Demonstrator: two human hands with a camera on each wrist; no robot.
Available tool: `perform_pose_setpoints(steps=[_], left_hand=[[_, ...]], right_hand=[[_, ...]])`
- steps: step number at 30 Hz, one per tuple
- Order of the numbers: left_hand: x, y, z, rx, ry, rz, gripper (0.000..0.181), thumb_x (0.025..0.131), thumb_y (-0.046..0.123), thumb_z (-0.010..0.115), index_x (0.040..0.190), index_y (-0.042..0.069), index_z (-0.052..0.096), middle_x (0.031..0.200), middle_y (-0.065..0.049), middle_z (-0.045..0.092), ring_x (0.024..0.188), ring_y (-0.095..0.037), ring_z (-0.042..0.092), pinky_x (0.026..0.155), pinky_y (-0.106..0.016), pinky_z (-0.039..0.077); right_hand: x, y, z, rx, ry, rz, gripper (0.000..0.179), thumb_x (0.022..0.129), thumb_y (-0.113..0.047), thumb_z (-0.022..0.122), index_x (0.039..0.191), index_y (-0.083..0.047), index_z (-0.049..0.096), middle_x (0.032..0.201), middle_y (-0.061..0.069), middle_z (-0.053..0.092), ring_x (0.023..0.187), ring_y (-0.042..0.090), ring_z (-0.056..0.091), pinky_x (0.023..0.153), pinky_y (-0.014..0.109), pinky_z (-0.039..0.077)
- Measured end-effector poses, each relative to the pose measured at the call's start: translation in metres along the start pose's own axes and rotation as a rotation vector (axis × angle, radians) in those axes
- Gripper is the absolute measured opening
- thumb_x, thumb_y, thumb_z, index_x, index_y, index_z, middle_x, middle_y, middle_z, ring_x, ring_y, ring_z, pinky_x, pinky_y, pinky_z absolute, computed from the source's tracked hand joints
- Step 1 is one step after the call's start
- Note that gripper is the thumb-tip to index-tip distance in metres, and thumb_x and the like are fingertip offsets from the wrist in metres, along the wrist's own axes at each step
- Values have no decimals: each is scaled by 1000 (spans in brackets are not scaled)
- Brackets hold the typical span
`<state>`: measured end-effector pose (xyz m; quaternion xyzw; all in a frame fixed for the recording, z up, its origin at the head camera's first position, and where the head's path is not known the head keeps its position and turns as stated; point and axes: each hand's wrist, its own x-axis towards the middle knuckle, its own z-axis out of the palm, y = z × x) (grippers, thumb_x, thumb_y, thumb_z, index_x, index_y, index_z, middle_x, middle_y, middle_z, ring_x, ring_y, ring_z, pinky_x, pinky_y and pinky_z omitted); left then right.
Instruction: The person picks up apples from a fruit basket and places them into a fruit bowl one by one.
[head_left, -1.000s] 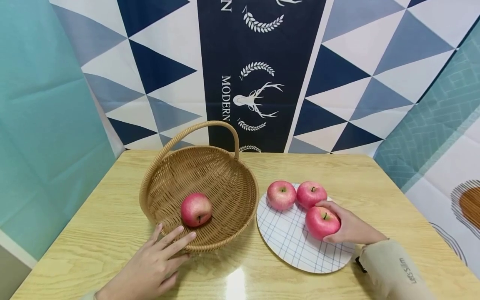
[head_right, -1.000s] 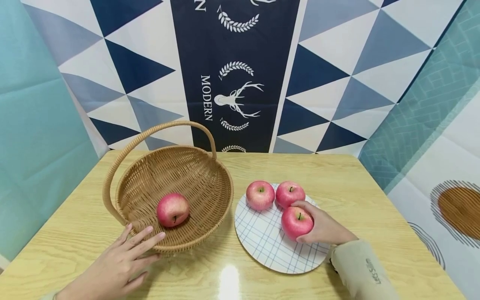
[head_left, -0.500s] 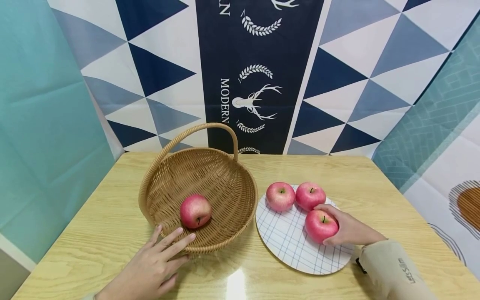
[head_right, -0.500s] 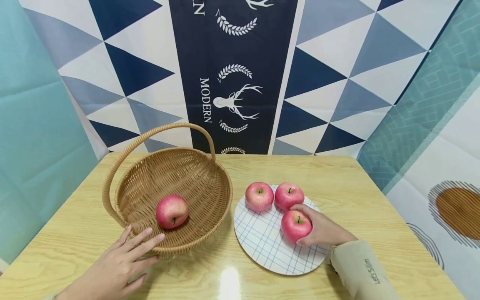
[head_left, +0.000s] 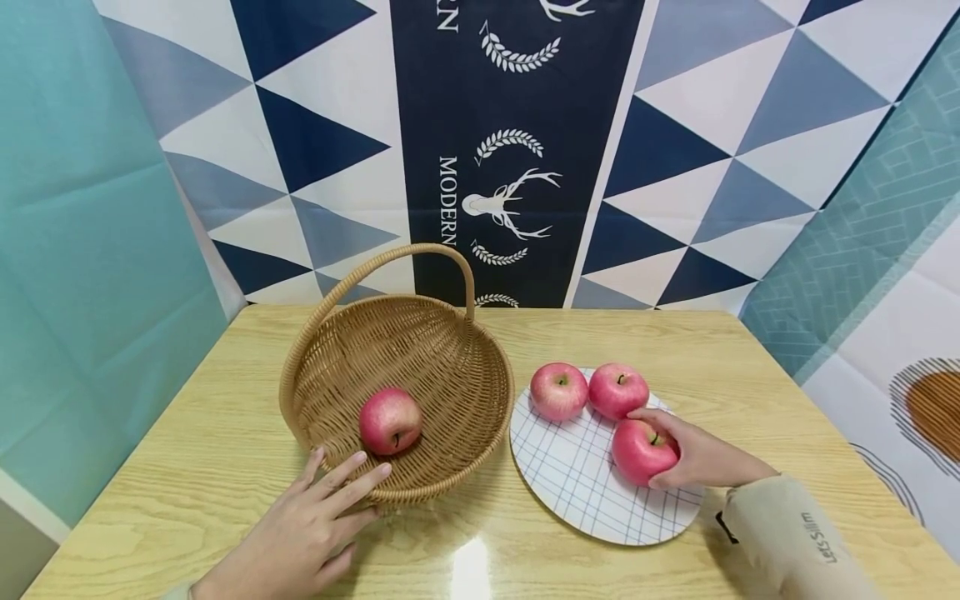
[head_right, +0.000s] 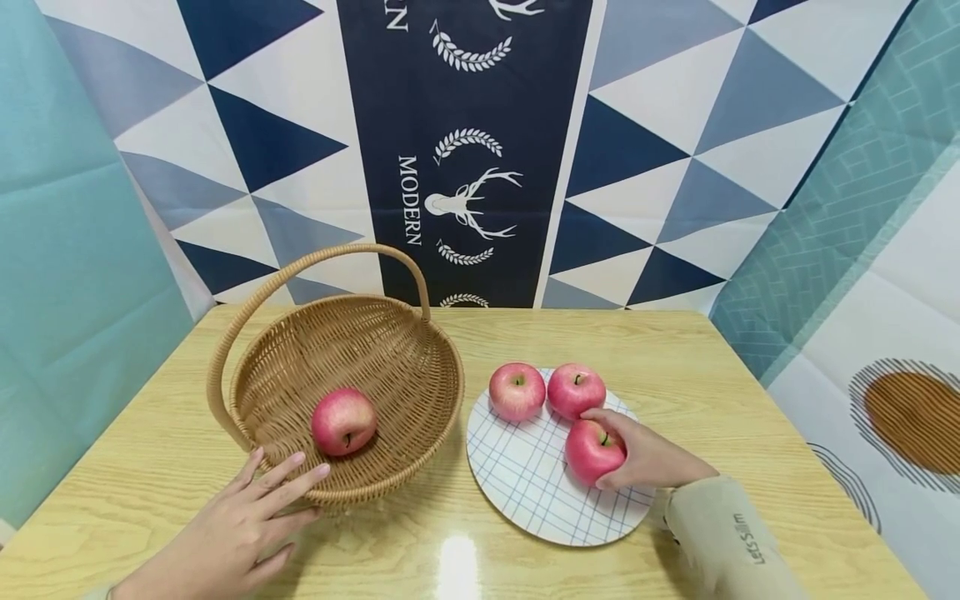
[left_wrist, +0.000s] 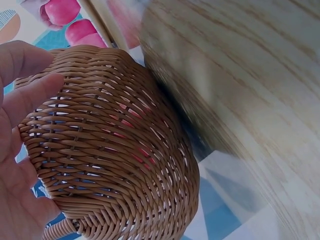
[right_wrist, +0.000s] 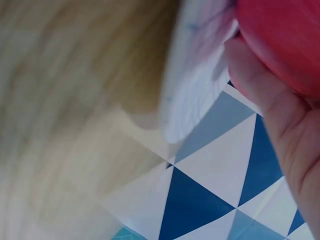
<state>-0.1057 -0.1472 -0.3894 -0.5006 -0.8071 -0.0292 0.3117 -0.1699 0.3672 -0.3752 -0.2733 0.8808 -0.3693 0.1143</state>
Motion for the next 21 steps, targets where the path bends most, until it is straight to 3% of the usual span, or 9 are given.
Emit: perform_pose_setpoints(steps=[4, 7, 9, 11, 12, 14, 17, 19, 21], left_hand=[[0, 0, 0, -2, -7, -1, 24, 70, 26, 60, 89, 17, 71, 138, -10, 50, 146, -23, 9, 113, -51, -3], [-1, 1, 1, 5, 18, 7, 24, 84, 23, 49, 88, 17, 72, 136, -10, 52, 146, -23, 9, 113, -51, -1], [-1, 1, 2, 10, 33, 7, 36, 92, 24, 37, 87, 17, 72, 135, -10, 53, 145, -23, 9, 113, -51, -1], [-2, 0, 1, 7, 38, 7, 40, 93, 24, 33, 87, 17, 72, 135, -10, 53, 145, -22, 9, 113, -51, -1], [-2, 0, 0, 4, 33, 3, 36, 92, 23, 37, 87, 17, 72, 136, -10, 52, 146, -22, 9, 113, -51, -2], [-2, -2, -1, -10, 15, -3, 22, 81, 22, 51, 88, 17, 71, 138, -9, 51, 146, -22, 8, 113, -49, -4], [-2, -3, -2, -23, -9, -7, 25, 66, 24, 63, 89, 18, 71, 139, -9, 49, 146, -21, 7, 113, -48, -6], [-1, -3, -2, -24, -18, -9, 25, 65, 24, 64, 89, 18, 70, 139, -9, 49, 146, -21, 6, 113, -48, -7], [-1, -3, -4, -24, -27, -8, 25, 65, 24, 65, 89, 17, 71, 139, -10, 49, 146, -21, 6, 112, -48, -7]], right_hand=[[0, -8, -4, 12, -18, -14, 74, 76, -15, 76, 136, 4, 38, 125, 22, 45, 103, -3, 45, 79, 26, 52], [-1, -17, -8, -5, -21, -18, 72, 76, -14, 75, 135, 5, 39, 127, 25, 44, 109, 3, 44, 79, 27, 52], [-1, -25, -12, -60, -8, -17, 71, 75, -15, 76, 134, 4, 42, 127, 25, 45, 112, 9, 44, 80, 29, 52], [-1, -35, -18, -132, 9, -10, 70, 74, -18, 78, 133, 3, 45, 127, 23, 47, 115, 19, 45, 82, 36, 52], [0, -40, -20, -164, 22, -11, 70, 73, -19, 78, 132, 1, 47, 127, 22, 49, 115, 24, 45, 83, 40, 52], [4, -50, -25, -198, 54, -25, 68, 72, -19, 80, 131, -1, 50, 128, 18, 52, 116, 19, 46, 84, 50, 50], [10, -65, -29, -220, 99, -75, 67, 71, -18, 80, 130, -4, 53, 128, 14, 54, 117, 12, 46, 82, 55, 49], [17, -73, -29, -221, 126, -112, 69, 69, -15, 80, 132, -5, 52, 129, 14, 53, 118, 14, 45, 81, 56, 50], [25, -80, -27, -259, 148, -133, 75, 69, -15, 80, 136, -5, 48, 133, 16, 49, 121, 25, 44, 80, 56, 51]])
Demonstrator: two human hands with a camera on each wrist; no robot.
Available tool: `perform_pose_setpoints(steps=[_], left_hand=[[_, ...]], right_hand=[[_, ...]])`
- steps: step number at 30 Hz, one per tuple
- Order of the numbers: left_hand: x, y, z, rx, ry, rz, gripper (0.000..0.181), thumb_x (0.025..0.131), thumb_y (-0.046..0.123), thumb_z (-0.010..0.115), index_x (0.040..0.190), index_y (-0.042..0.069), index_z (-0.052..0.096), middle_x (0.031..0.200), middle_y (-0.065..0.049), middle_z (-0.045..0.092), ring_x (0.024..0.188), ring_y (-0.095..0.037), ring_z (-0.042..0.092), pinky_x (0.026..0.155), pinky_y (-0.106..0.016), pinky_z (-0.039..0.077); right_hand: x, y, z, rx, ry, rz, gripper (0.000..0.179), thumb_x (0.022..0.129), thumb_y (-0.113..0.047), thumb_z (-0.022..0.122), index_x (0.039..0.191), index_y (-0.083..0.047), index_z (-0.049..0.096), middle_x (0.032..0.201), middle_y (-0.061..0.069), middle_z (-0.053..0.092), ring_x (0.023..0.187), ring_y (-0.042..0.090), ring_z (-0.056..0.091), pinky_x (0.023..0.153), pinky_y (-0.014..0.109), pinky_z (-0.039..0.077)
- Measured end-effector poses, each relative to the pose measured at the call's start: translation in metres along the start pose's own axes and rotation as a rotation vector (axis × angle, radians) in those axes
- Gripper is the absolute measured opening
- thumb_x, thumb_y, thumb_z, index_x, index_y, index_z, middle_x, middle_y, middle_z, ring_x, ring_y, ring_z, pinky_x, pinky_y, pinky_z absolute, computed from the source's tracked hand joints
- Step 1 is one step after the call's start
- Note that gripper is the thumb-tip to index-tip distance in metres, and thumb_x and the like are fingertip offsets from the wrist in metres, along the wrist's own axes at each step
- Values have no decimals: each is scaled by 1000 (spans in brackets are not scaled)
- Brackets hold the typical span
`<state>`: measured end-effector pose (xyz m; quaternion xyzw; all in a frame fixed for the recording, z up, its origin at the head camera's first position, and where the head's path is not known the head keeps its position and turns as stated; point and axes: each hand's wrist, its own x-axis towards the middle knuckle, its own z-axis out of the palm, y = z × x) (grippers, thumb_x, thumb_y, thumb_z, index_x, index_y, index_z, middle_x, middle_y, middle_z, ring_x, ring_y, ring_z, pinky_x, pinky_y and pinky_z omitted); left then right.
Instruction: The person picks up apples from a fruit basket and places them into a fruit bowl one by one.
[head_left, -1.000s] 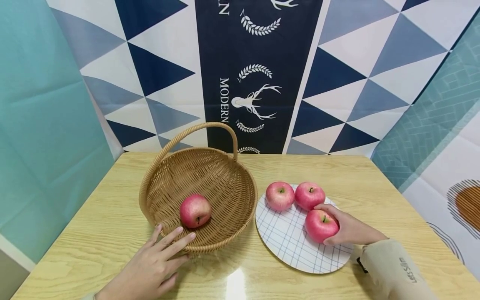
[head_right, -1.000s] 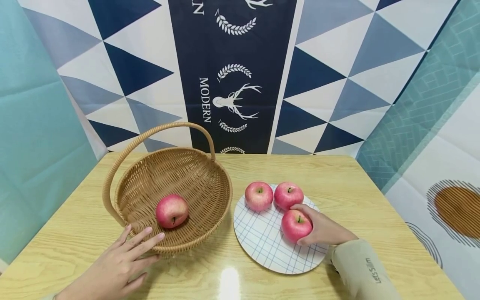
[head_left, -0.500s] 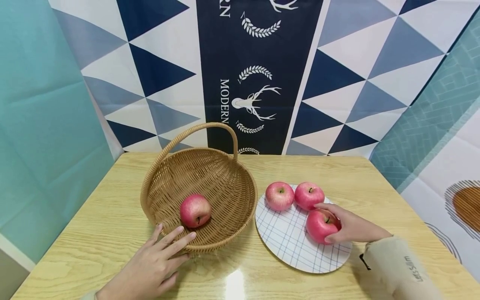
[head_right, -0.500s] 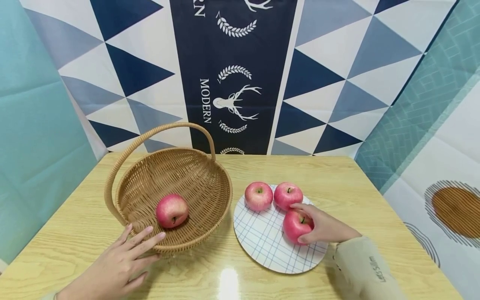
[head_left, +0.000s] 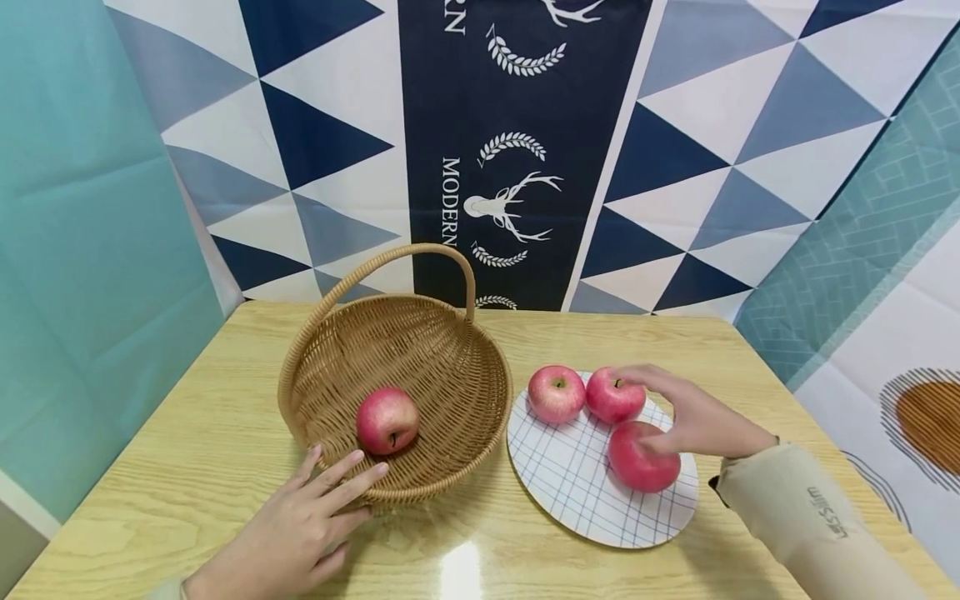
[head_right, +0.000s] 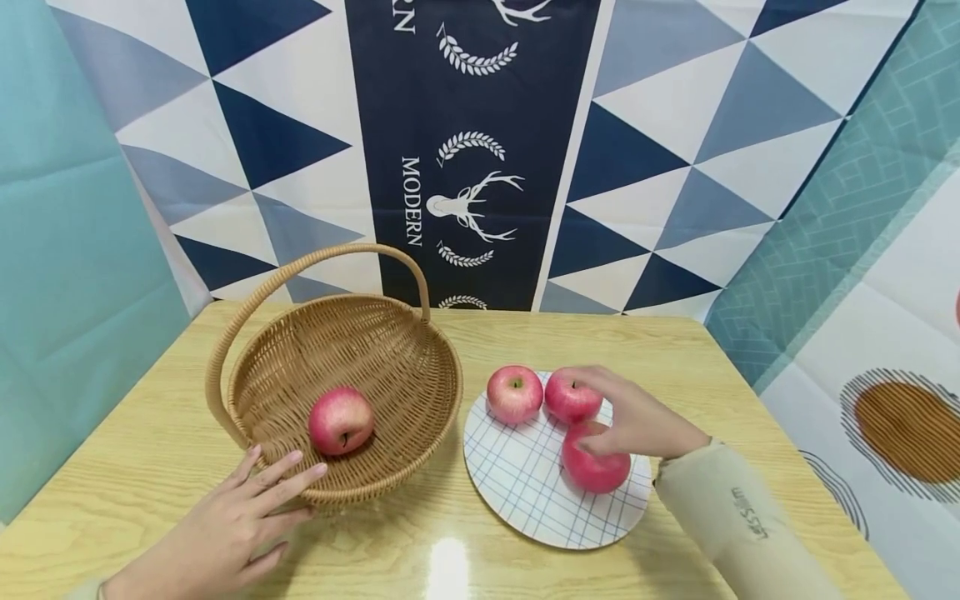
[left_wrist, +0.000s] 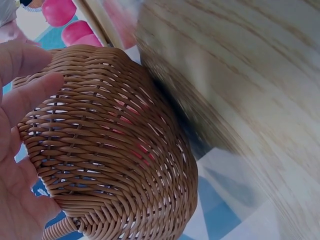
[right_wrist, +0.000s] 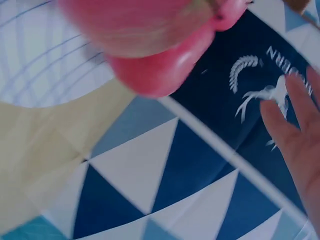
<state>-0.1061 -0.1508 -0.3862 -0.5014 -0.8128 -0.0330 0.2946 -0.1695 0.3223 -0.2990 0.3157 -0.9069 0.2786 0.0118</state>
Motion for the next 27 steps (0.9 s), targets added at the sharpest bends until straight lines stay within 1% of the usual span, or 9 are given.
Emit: perform_pose_setpoints(steps=[2, 4, 7, 10, 13, 16, 20, 25, 27], left_hand=[[0, 0, -1, 3, -3, 3, 26, 66, 24, 65, 89, 17, 71, 139, -10, 49, 146, -22, 6, 112, -49, -7], [0, 0, -1, 5, -8, 7, 26, 66, 24, 65, 90, 17, 72, 139, -10, 50, 146, -22, 6, 112, -50, -7], [0, 1, -2, 12, -12, 9, 27, 67, 24, 64, 91, 17, 72, 139, -10, 50, 146, -22, 6, 113, -50, -6], [0, 1, -2, 10, -17, 3, 28, 67, 23, 64, 92, 16, 72, 140, -10, 49, 146, -22, 5, 113, -50, -6], [1, 1, -2, 1, -20, -3, 28, 66, 22, 65, 92, 16, 73, 141, -9, 48, 146, -22, 5, 112, -50, -7], [1, 1, -1, -8, -12, -13, 27, 66, 21, 64, 92, 16, 73, 141, -9, 48, 146, -22, 6, 112, -49, -7], [2, 1, 0, 4, -3, -19, 27, 66, 21, 63, 91, 16, 73, 141, -8, 49, 145, -22, 8, 113, -50, -5], [1, 1, 0, 15, -5, -4, 27, 67, 24, 65, 92, 16, 73, 139, -9, 51, 145, -21, 3, 112, -50, -6], [1, 1, 1, 14, -2, -1, 27, 67, 24, 66, 92, 16, 73, 139, -10, 51, 146, -22, 3, 112, -51, -6]], right_hand=[[10, -7, 3, -56, 13, -15, 80, 69, -16, 81, 139, -5, 44, 138, 19, 43, 122, 37, 41, 79, 56, 51], [21, -14, 7, -133, 21, -34, 84, 69, -19, 81, 141, -5, 41, 142, 20, 38, 125, 41, 38, 80, 57, 51], [34, -23, 11, -242, 25, -100, 84, 66, -19, 83, 139, -5, 45, 144, 21, 37, 127, 41, 39, 80, 56, 51], [48, -30, 14, -311, 29, -186, 83, 62, -18, 85, 136, -5, 50, 142, 20, 41, 127, 40, 42, 83, 56, 50], [60, -37, 18, -363, 15, -255, 83, 61, -21, 87, 135, -8, 52, 142, 19, 43, 126, 39, 44, 87, 56, 48], [73, -44, 21, -355, -23, -321, 81, 62, -23, 87, 135, -11, 53, 142, 19, 43, 127, 39, 44, 91, 57, 45], [90, -56, 25, -299, -92, -387, 80, 63, -23, 85, 136, -14, 54, 145, 18, 42, 130, 37, 40, 96, 58, 40], [116, -78, 29, -283, -210, -420, 68, 65, -18, 84, 130, -19, 62, 145, 14, 43, 133, 34, 39, 102, 53, 37], [127, -86, 32, -255, -277, -410, 61, 69, -14, 83, 127, -19, 64, 146, 12, 43, 133, 33, 38, 104, 50, 36]])
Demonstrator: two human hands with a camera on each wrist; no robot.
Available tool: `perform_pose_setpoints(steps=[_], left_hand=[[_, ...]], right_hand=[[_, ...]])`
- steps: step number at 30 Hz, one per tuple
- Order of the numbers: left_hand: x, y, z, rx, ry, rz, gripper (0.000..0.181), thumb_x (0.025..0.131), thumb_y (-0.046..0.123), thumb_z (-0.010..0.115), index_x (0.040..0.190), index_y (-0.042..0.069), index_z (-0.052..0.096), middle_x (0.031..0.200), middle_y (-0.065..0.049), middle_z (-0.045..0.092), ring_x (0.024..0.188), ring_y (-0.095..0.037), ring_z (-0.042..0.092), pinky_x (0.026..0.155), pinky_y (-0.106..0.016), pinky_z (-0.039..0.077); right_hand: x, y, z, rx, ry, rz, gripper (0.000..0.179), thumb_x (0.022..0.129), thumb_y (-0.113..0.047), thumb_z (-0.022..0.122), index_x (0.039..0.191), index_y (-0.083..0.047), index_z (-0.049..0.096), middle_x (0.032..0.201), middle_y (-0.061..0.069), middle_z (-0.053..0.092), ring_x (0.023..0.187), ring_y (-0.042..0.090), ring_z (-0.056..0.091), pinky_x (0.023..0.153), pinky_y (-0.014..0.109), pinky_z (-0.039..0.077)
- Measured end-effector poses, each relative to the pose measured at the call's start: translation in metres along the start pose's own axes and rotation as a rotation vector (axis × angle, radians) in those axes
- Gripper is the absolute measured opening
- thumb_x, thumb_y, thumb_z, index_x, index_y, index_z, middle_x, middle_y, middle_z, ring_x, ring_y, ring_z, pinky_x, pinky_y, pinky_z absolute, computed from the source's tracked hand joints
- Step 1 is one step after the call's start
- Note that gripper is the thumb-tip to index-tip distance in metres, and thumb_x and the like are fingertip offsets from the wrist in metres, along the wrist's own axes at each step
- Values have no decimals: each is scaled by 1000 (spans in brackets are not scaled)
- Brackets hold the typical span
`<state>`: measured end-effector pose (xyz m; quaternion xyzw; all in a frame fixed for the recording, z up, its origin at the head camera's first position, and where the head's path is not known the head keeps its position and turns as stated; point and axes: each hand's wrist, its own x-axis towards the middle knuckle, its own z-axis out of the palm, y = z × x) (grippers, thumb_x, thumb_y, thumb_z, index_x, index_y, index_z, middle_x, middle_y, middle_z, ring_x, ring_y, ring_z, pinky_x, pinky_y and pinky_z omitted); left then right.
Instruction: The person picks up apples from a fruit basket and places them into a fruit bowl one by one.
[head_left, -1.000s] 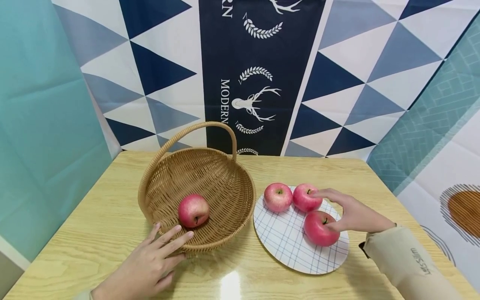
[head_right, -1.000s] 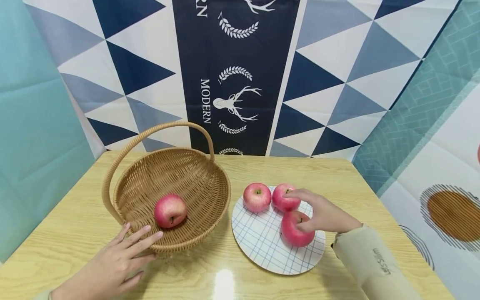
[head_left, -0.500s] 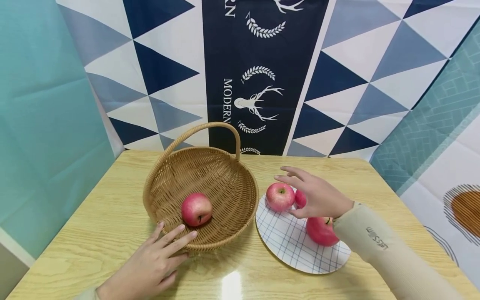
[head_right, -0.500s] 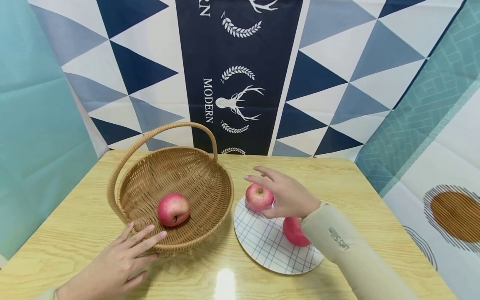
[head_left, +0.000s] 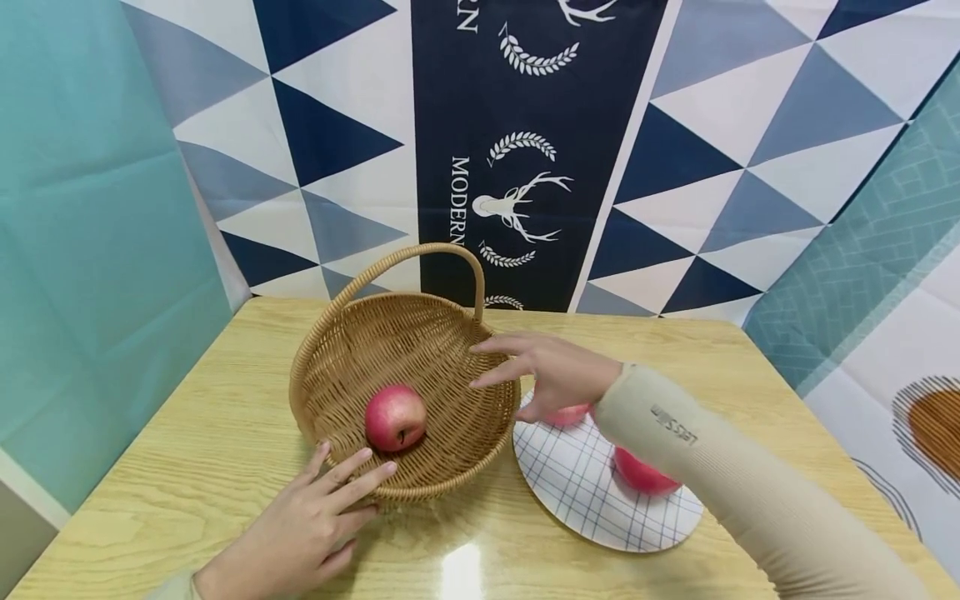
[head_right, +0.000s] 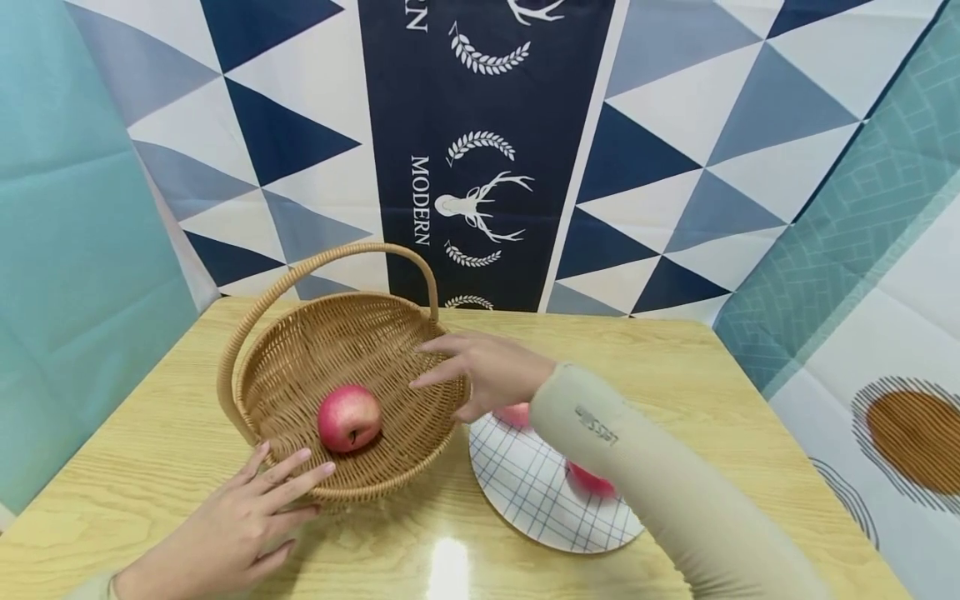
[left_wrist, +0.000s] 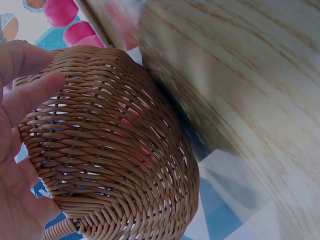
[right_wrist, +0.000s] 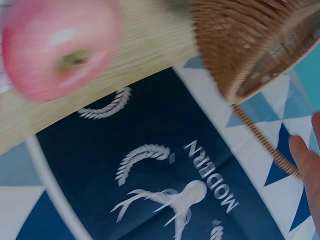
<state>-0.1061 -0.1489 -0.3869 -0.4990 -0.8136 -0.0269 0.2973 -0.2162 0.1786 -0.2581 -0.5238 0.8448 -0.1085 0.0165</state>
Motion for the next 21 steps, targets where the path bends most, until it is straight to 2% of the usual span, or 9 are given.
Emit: perform_pose_setpoints(steps=[5, 9, 13, 15, 17, 19, 21], left_hand=[[-1, 0, -2, -9, -14, -8, 30, 64, 23, 69, 93, 17, 73, 141, -9, 48, 146, -22, 6, 112, -50, -7], [-1, 0, -1, -6, -21, -8, 30, 64, 24, 70, 94, 18, 74, 142, -9, 48, 146, -22, 5, 112, -51, -7], [-1, 0, -1, -3, -18, -14, 27, 66, 23, 67, 92, 17, 73, 141, -8, 48, 146, -22, 7, 112, -50, -6], [-1, 1, -1, -4, -16, -23, 26, 66, 22, 66, 91, 17, 73, 141, -8, 49, 145, -22, 9, 113, -50, -5], [0, 1, -1, -5, -14, -32, 26, 67, 22, 64, 91, 17, 73, 140, -7, 50, 145, -22, 12, 113, -49, -5], [0, 1, 0, -12, -12, -41, 26, 66, 21, 64, 91, 17, 73, 139, -7, 51, 145, -21, 14, 113, -49, -5], [-1, 1, 0, -15, -11, -45, 26, 67, 21, 63, 90, 17, 73, 139, -7, 52, 144, -21, 16, 113, -50, -5]], right_hand=[[33, -5, -4, 176, -157, 30, 58, 74, -2, 76, 129, -16, 63, 150, 13, 37, 137, 32, 34, 100, 39, 41], [54, -6, -4, 235, -252, 25, 60, 76, 1, 71, 133, -14, 59, 152, 14, 32, 139, 33, 30, 96, 33, 45], [66, -4, -2, 236, -282, -19, 62, 76, 2, 70, 135, -12, 56, 152, 17, 31, 137, 34, 33, 96, 34, 45], [70, -3, -1, 241, -290, -27, 64, 75, 2, 71, 136, -11, 55, 152, 18, 31, 134, 33, 38, 91, 30, 47], [74, -2, 0, 263, -305, -16, 67, 75, 3, 70, 138, -12, 53, 152, 17, 30, 131, 31, 42, 85, 26, 49], [77, -1, 0, 301, -331, 8, 69, 74, 3, 70, 139, -12, 52, 153, 16, 29, 133, 30, 41, 82, 22, 49], [80, -1, -1, 345, -363, 32, 70, 74, 3, 70, 140, -12, 51, 154, 14, 28, 137, 30, 34, 88, 25, 47]])
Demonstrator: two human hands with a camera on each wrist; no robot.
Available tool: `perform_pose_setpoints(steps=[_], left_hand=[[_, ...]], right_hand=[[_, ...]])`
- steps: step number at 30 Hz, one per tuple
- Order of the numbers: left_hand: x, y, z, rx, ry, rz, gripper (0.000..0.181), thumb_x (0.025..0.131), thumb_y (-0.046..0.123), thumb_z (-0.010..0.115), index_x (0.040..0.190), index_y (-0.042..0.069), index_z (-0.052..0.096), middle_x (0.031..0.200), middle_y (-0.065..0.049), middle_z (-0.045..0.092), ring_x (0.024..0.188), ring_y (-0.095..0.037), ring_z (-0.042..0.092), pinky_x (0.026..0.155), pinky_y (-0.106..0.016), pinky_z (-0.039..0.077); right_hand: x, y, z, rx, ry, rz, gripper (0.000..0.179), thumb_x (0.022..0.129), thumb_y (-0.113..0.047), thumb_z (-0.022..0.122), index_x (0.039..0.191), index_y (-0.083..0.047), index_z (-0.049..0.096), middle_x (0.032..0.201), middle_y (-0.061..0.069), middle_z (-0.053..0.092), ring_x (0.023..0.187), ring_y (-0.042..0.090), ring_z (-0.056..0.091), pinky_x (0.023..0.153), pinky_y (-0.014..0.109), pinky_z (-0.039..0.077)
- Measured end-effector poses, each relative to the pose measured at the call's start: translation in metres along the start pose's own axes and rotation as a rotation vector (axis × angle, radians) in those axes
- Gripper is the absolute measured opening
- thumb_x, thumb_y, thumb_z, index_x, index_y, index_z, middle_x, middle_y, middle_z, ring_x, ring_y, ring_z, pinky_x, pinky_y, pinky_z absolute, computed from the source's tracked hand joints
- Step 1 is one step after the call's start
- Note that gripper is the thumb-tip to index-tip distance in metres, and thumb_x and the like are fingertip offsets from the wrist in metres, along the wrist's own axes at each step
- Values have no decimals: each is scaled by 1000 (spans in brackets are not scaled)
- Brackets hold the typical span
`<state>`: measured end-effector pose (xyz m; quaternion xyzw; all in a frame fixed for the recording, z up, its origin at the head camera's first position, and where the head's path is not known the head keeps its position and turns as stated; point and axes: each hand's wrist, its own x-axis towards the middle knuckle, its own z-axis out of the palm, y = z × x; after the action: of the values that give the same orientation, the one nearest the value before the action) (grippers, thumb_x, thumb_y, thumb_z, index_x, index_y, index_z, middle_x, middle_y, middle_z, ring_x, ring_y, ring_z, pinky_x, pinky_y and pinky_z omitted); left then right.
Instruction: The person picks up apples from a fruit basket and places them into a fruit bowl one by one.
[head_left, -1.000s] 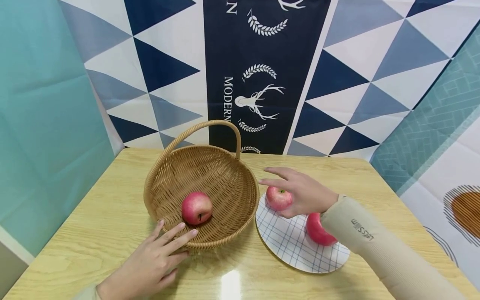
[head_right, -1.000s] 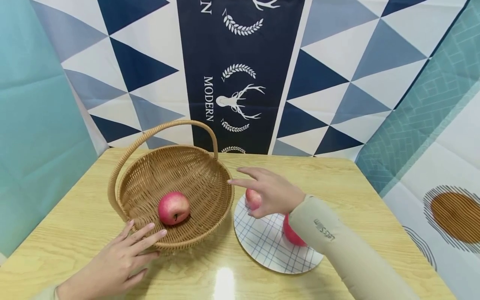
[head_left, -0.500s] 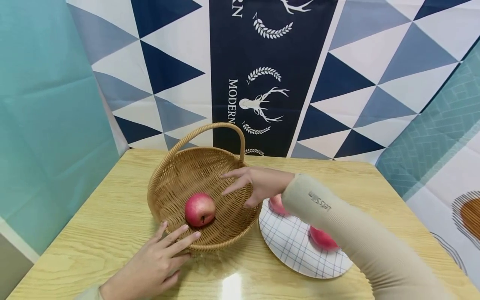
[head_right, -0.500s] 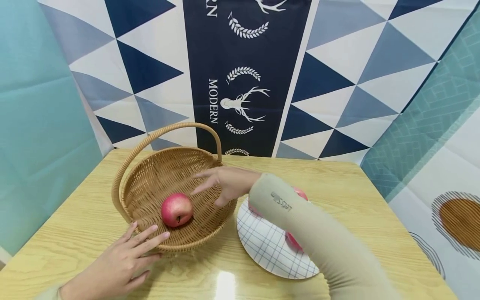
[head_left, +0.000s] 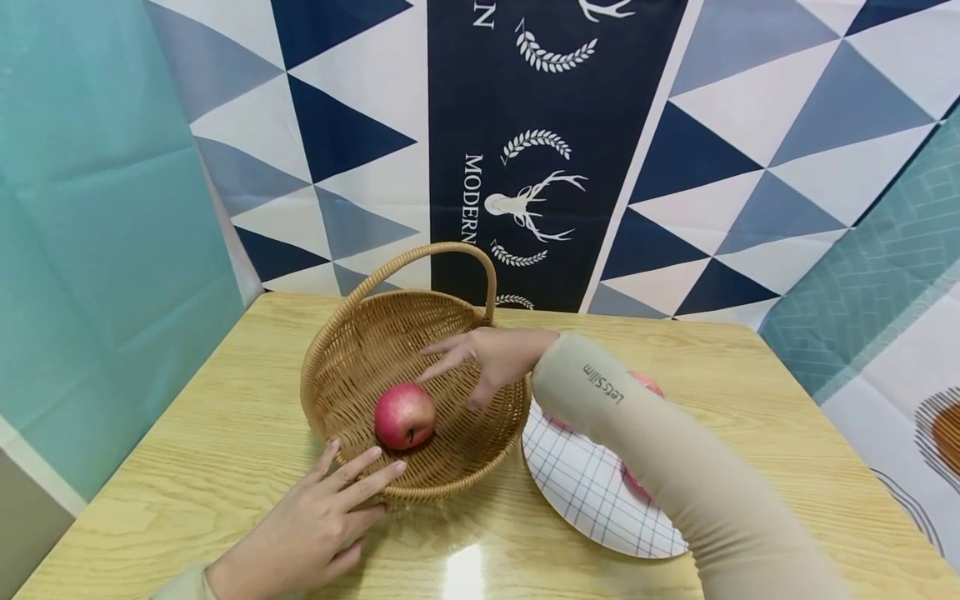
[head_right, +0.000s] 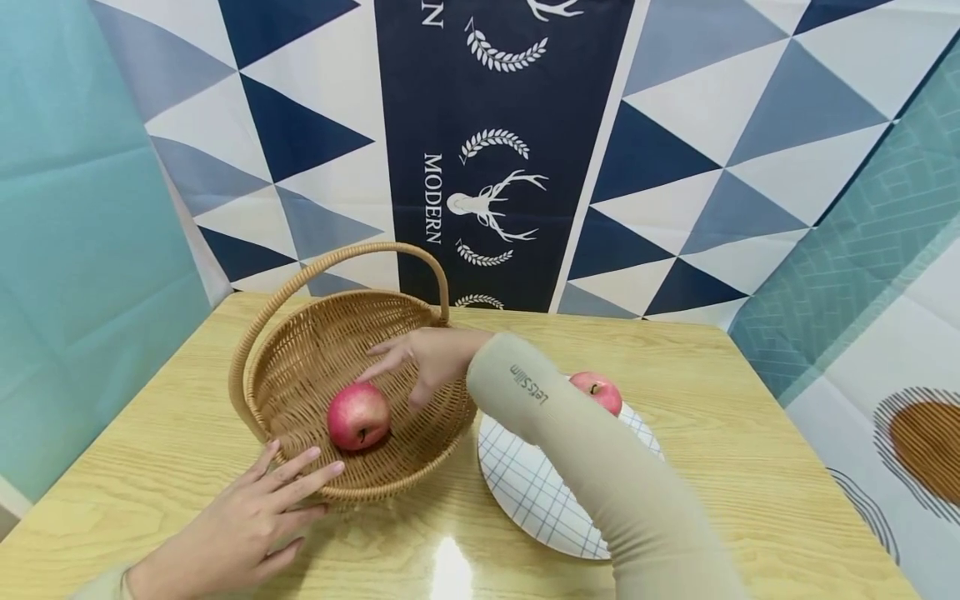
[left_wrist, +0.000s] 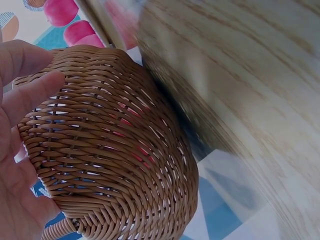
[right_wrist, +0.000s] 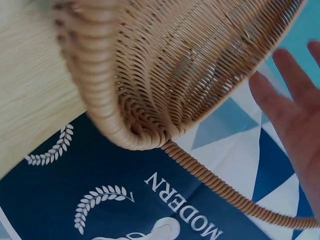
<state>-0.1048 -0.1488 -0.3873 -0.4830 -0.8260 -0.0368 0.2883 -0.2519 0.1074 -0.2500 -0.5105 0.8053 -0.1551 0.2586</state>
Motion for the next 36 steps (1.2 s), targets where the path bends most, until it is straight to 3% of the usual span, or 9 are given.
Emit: perform_pose_setpoints(steps=[5, 10, 14, 21, 27, 32, 36], left_hand=[[0, 0, -2, 7, -3, -1, 27, 66, 21, 66, 91, 17, 74, 139, -7, 51, 145, -20, 11, 113, -50, -4], [-3, -3, -4, 25, -11, 10, 28, 64, 23, 71, 92, 17, 73, 140, -8, 50, 146, -21, 5, 112, -50, -5], [-5, -3, -3, 30, -12, 23, 25, 67, 24, 66, 91, 17, 73, 141, -8, 49, 146, -23, 7, 112, -51, -5], [-4, 0, -1, 21, 7, 24, 21, 67, 24, 68, 87, 18, 71, 139, -9, 51, 145, -23, 6, 113, -51, -4], [-4, 1, -1, 17, -5, 14, 21, 65, 23, 70, 86, 19, 71, 141, -9, 49, 145, -22, 7, 112, -51, -6], [-1, 3, -2, 17, -19, 2, 25, 64, 22, 70, 89, 19, 72, 141, -8, 49, 145, -21, 7, 112, -50, -5], [2, 4, -2, 16, -18, 0, 27, 64, 22, 71, 91, 20, 73, 140, -8, 50, 145, -21, 11, 113, -51, -4]], right_hand=[[4, 2, -6, 62, -30, 41, 69, 76, 0, 70, 141, -11, 49, 154, 13, 28, 143, 28, 20, 106, 38, 33], [21, 7, -9, 51, -19, 24, 69, 77, -3, 70, 142, -11, 47, 154, 13, 29, 144, 25, 18, 111, 39, 25], [32, 10, -10, 58, -59, 23, 70, 79, -7, 70, 144, -12, 44, 154, 12, 28, 143, 24, 20, 112, 38, 21], [46, 7, -15, 257, -190, 164, 78, 79, -4, 70, 148, -21, 38, 155, 2, 29, 132, 38, 39, 101, 38, 40], [64, 7, -13, 369, -283, 129, 86, 78, -2, 70, 152, -20, 28, 153, 4, 32, 117, 27, 53, 100, 34, 41], [73, 9, -6, 412, -276, 156, 88, 75, 4, 69, 151, -19, 31, 148, 10, 38, 104, 20, 55, 98, 32, 41], [77, 13, 1, 410, -221, 243, 80, 73, 5, 69, 145, -22, 44, 153, 6, 33, 123, 23, 46, 96, 33, 42]])
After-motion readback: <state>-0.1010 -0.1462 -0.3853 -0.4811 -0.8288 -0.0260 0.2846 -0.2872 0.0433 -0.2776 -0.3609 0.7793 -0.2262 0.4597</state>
